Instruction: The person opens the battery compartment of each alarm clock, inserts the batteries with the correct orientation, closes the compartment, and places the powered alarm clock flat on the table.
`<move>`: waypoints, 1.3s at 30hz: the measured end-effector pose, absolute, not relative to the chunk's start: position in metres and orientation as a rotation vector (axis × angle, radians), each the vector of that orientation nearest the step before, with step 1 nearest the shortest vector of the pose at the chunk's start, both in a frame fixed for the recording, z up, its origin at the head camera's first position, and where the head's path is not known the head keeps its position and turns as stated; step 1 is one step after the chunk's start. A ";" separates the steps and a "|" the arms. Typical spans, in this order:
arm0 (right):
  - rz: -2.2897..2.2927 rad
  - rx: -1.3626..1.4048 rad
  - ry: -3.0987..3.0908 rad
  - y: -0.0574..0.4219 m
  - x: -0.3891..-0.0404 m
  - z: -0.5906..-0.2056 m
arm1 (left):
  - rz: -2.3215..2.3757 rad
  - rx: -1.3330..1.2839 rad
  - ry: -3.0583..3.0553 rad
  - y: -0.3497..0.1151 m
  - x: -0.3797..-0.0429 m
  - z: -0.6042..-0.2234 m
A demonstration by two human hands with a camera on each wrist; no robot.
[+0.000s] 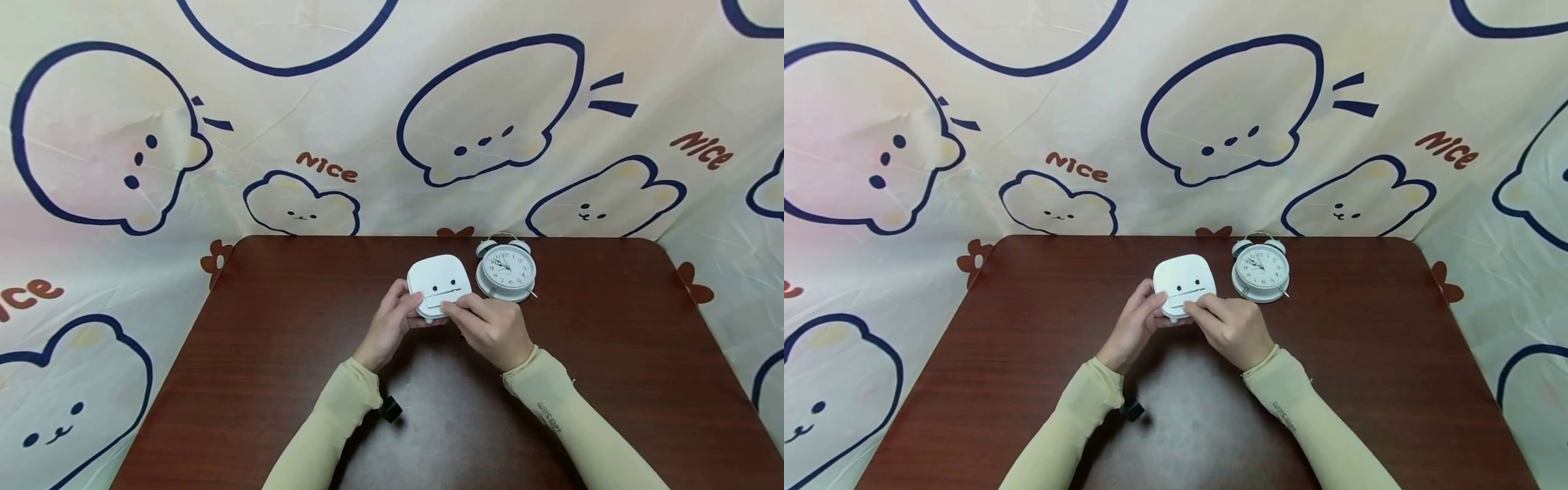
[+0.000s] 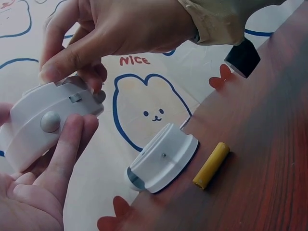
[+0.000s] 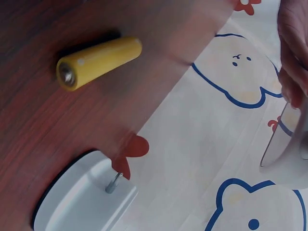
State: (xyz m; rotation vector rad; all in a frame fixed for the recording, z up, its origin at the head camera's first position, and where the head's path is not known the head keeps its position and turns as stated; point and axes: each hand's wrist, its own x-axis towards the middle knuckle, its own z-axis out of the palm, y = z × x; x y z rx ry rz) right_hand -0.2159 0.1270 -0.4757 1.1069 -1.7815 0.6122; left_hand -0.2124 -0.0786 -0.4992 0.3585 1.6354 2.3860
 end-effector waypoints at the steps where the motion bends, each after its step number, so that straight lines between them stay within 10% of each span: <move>1: 0.612 1.104 -1.780 0.127 -0.216 -0.476 | 2.382 0.358 1.642 -0.079 -0.212 -0.499; 39: 0.469 1.185 -2.006 0.131 -0.216 -0.455 | 2.296 0.290 1.781 -0.082 -0.212 -0.487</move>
